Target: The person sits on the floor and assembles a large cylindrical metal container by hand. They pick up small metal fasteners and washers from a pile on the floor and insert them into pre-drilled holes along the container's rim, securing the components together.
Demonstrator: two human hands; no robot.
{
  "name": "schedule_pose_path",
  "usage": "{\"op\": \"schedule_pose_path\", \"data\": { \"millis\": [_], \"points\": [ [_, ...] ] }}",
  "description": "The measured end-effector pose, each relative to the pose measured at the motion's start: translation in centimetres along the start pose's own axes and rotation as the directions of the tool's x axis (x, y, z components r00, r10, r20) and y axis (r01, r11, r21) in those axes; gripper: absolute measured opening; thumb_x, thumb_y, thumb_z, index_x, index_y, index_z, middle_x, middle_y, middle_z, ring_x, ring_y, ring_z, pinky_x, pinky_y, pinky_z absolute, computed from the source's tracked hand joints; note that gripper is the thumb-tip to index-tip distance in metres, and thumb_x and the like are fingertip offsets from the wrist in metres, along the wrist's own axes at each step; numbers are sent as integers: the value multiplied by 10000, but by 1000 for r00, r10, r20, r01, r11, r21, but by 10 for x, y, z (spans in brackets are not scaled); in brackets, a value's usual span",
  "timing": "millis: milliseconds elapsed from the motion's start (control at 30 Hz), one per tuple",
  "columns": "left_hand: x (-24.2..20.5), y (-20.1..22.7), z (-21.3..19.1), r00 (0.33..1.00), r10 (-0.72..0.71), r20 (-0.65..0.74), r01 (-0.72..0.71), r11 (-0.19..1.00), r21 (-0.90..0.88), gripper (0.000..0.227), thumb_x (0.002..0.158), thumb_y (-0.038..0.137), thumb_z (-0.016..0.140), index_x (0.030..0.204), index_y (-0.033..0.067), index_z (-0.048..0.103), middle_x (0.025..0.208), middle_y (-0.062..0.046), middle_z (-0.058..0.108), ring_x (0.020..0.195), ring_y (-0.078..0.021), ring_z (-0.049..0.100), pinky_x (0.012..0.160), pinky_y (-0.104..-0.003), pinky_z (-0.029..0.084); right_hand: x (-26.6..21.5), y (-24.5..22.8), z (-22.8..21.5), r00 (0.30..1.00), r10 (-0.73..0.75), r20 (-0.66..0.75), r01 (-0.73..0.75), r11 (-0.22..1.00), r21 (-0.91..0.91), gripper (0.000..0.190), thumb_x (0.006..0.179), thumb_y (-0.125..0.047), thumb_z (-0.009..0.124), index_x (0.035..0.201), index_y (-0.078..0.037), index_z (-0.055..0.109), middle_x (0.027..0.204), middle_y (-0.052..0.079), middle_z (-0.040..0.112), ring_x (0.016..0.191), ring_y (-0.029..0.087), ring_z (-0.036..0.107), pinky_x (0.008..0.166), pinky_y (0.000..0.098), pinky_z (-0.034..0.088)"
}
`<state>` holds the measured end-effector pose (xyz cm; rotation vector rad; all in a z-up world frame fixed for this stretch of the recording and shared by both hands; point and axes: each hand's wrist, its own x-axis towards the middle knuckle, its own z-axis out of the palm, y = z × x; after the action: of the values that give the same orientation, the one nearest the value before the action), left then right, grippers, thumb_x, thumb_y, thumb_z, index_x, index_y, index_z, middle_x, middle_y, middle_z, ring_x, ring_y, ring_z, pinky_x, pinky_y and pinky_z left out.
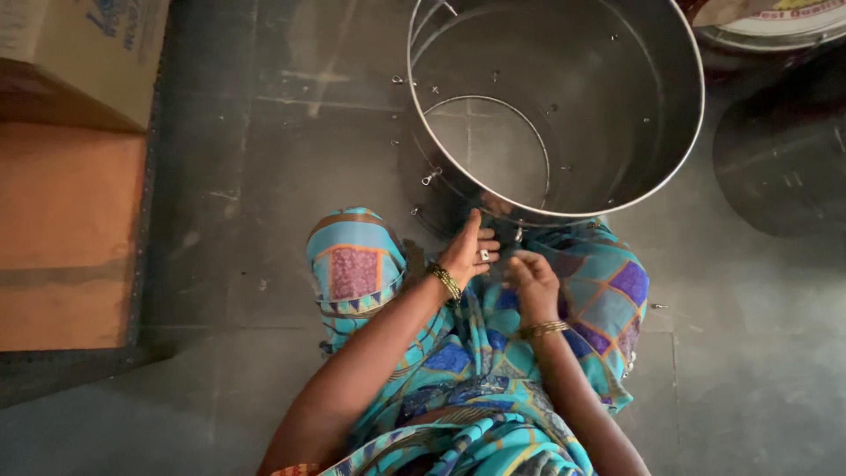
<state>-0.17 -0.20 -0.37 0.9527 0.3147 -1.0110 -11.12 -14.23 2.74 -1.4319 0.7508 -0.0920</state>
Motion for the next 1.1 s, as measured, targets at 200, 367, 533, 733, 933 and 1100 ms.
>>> {"op": "schedule_pose_path", "data": {
  "millis": [200,367,533,733,933,1100],
  "points": [
    [16,-24,-1,997,-44,62,46,998,-32,1045,907,865,457,1524,22,421,1169,-234,604,712,-176,585,642,-333,481,-42,-58,30,805,-486,340,577,506,-641,255,877,-145,754,1131,-122,774,912,101,716,857,250,673,763,378,546],
    [32,-38,2,996,-84,-15,83,996,-43,883,945,768,472,1512,99,367,1308,-235,600,615,-152,418,634,-366,470,-41,-72,18,805,-442,397,590,517,-621,200,844,-160,787,1024,-91,734,904,110,696,812,247,673,723,368,544],
    [24,-36,10,996,-89,19,88,994,59,729,946,562,481,1515,125,350,1430,-180,525,904,-246,668,929,-521,498,-43,-83,2,945,-216,244,326,662,-674,170,829,-167,818,916,-57,722,874,113,724,756,185,708,694,328,564],
    [12,-52,21,996,81,-45,-74,987,139,679,964,317,661,1510,23,382,1270,-220,636,940,-266,728,743,-405,558,-44,-134,-33,957,-94,276,179,937,-301,129,916,-116,707,995,-33,646,891,87,762,765,138,736,688,275,604],
    [37,-73,41,966,244,-91,-230,963,137,454,940,278,710,1289,10,598,1078,-100,742,813,-180,751,597,-275,561,-53,-223,-45,913,-344,219,401,858,-320,202,962,-58,704,1143,31,698,914,104,744,748,143,704,680,276,580],
    [46,-64,47,947,310,-89,-309,951,28,296,940,254,716,1132,30,691,964,-70,767,748,-156,755,589,-261,568,-43,-286,-29,840,-462,285,540,658,-525,273,961,-43,707,1220,43,713,951,110,768,860,156,750,772,270,605]
  ]
}}
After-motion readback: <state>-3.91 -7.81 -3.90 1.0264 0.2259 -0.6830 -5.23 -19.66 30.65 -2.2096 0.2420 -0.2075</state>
